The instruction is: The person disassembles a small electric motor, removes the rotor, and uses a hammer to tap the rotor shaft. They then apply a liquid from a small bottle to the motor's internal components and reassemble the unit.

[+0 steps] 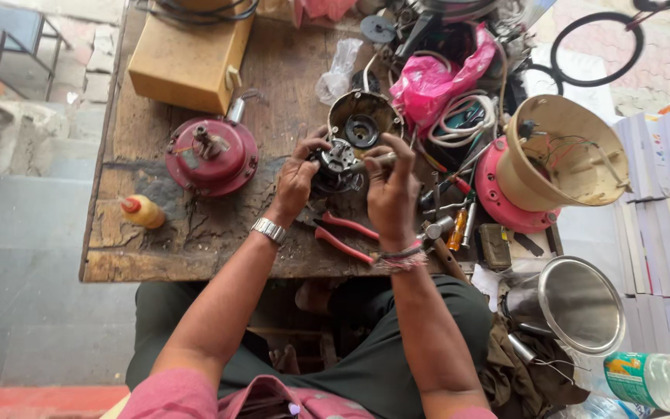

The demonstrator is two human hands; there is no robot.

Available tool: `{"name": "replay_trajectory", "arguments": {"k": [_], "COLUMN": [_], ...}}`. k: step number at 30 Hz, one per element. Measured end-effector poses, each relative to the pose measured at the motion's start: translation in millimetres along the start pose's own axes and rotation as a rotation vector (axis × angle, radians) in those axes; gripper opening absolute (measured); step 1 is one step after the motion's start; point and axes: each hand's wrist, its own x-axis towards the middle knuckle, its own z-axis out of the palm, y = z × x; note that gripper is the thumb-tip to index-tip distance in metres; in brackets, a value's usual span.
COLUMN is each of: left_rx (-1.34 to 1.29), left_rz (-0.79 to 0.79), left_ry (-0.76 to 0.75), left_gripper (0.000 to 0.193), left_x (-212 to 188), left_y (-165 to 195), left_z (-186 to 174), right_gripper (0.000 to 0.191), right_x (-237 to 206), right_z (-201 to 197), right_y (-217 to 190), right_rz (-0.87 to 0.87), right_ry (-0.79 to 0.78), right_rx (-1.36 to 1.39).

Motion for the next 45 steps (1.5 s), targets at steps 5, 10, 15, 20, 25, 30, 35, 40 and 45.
{"name": "replay_trajectory", "arguments": {"k": [5,10,15,20,25,30,35,40,45], "left_rx": [0.043,-0.047,-0.039,0.17,-0.013,0.194,0.041,0.122,0.074], "left_rz": [0.042,0.027,-0.04,-0.018,-0.056,-0.014,-0.07,-0.051,-0.07], "left_ry": [-0.016,-0.032,-0.029,-0.071,-0.066,-0.064,-0.073,-0.076,-0.086], "left_gripper": [0.041,0.04,0.036,0.046,0.041,0.046,0.045,0.048,0.048], "left_x": [0.8,1.5,-1.5,-2.2,-2.3,-0.9,-2.7,-3.5,-2.5], "left_y": [1.1,2.6,3.9,5.5,2.4,-0.7,-1.5,-2.0,-2.1], "left_z": [0.0,2.9,3.9,0.5,2.1,2.8,1.4,1.0,0.2], "right_gripper": [0.04,0.037,0.039,0.046,0.046,0.048,0.05,0.049,0.044], "right_x": [1.9,2.1,0.4,2.8,3.2,4.4,3.1,2.4,3.3], "right_z": [-3.2,-3.3,-9.8,-19.6,-22.7,-21.4,-19.1,-17.3,-11.1], "right_y": [7.9,10.4,0.9,2.2,10.0,11.1,10.3,9.6,5.8], "right_rz": [-0.051,-0.073,-0.061,0.03,0.124,0.095,0.081,0.016,-0.003], "right_ry": [0.022,0.034,-0.034,0.031,0.046,0.032,0.02,0.037,-0.03], "right_rx": [0.009,0.034,-0.055,-0.004,0.026,0.028,0.005,0.039,-0.014]}}
